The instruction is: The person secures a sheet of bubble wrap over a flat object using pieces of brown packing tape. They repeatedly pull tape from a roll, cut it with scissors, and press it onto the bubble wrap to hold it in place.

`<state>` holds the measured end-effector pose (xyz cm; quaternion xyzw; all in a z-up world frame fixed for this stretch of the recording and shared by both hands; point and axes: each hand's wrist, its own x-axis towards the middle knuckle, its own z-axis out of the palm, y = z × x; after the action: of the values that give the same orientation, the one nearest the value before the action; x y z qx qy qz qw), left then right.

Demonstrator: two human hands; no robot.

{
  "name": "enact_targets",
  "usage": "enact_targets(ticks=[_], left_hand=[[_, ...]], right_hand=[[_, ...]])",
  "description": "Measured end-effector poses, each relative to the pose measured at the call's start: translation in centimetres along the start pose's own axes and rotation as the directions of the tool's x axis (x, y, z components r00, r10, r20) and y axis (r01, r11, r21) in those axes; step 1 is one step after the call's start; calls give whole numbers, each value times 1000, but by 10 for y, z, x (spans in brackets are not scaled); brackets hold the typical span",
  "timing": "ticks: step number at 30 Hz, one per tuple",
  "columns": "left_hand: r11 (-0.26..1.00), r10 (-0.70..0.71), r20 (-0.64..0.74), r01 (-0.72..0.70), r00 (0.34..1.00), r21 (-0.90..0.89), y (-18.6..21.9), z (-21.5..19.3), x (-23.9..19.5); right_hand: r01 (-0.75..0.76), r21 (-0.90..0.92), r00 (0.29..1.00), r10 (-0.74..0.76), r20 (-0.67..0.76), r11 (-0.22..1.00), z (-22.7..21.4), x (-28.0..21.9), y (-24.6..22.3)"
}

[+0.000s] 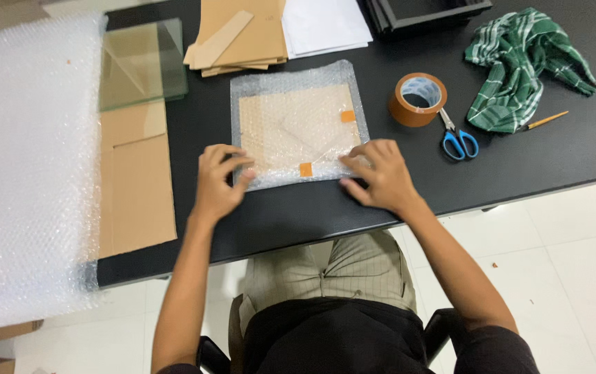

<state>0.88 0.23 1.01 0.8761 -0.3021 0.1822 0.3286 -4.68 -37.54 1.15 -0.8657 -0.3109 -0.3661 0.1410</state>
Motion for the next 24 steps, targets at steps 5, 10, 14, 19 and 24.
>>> enact_targets(ticks=[5,10,14,19,24], left_hand=[[955,276,-61,-267,959,128,47,59,20],[934,304,-27,-292,952,206,44,77,20],[944,271,-50,-255,961,210,54,76,17],[941,298,-84,-278,951,192,78,106,51],[943,324,-38,-320,945,87,127,163,119]], right_hand=[[87,-73,995,-83,57,994,21,23,-34],[82,-73,992,-75,100,994,41,19,-26],[-41,-48,998,43,37,998,45,10,-20],[-383,-202,907,324,-270,901,34,6,29],[-718,-298,689,704,-171,630,12,3,59]])
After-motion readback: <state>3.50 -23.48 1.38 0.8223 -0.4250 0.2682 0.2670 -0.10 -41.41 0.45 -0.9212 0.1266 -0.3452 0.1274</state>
